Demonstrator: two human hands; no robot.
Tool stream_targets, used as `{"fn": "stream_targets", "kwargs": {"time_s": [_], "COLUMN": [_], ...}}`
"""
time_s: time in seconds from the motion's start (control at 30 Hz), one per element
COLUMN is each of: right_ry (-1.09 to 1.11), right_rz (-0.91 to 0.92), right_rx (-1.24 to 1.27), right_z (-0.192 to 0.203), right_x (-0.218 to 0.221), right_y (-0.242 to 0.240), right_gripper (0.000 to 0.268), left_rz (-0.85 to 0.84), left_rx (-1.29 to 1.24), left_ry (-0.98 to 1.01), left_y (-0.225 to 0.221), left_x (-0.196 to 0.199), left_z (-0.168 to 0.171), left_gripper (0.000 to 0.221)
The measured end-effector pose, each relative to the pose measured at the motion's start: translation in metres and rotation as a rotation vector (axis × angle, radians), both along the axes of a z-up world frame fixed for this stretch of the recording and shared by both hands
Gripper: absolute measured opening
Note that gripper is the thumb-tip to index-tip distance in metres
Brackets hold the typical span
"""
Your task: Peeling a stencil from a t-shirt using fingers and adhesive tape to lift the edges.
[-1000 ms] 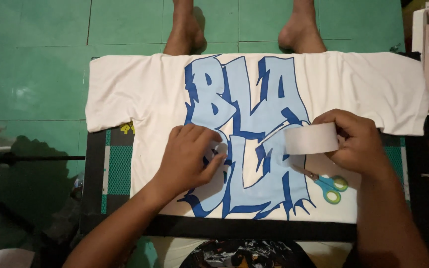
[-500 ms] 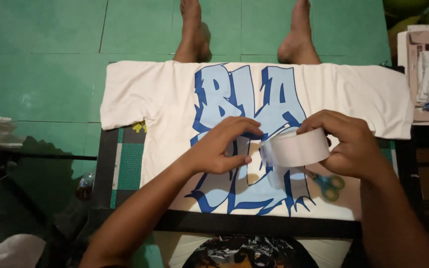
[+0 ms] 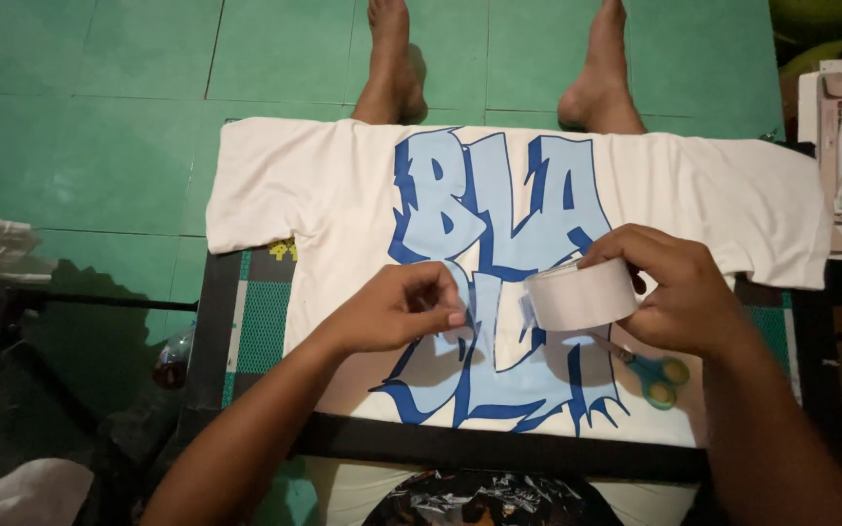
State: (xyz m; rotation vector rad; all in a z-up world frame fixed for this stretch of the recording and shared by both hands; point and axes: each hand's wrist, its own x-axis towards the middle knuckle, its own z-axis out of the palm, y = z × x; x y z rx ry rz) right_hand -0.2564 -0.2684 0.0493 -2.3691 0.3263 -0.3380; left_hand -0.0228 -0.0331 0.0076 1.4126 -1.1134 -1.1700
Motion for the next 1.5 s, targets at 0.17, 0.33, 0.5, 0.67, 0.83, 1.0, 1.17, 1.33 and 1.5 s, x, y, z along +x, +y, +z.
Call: {"fn": "stream_targets", "kwargs": {"time_s": [0.17,0.33,0.5,0.67,0.83,1.0,1.17,1.33,1.5], "right_ry": [0.017,0.047,0.07,0.115,0.088,0.056,0.074,0.062,0.051], "right_rz": [-0.017,-0.033,0.039,0.006,0.005,-0.015,-0.053,-0.057,-0.065], "right_rx": [0.042,0.008,0.046,0.064,0.089,0.142,0.195,0.161,0.17], "right_z": [-0.007,-0.008,-0.014,-0.028,-0.039,-0.045,-0.048,-0.046,-0.044], "right_x": [0.004,0.009,0.008,0.008,0.006,0.005,0.002,0.002,0.002], "right_y": [0.006,0.009,0.002,-0.003,-0.009,-0.011,-0.011,-0.008,-0.004], "right_gripper": [0.052,0.045,0.043,0.041,0.046,0.044,0.045,0.045,0.049], "left_rz": [0.103,0.165,0.213,0.171,0.169,0.241,0.191,0.251,0.262], "left_rx": [0.143,0.202,0.284,0.36,0.415,0.252,0.099,0.106,0.055], "left_ry": [0.112,0.113,-0.041,-0.085,-0.008,-0.078,-0.213,-0.108,0.014], "left_y": [0.016,0.02,0.013,0.008,0.006,0.008,0.007,0.004,0.007], "left_x": [0.004,0.005,0.004,0.006,0.005,0.004,0.003,0.002,0.004], "left_z": [-0.001,0.005,0.014,0.016,0.014,0.006,0.004,-0.003,-0.011], "left_gripper": [0.009,0.005,0.014,0.015,0.019,0.016,0.004,0.012,0.017]}}
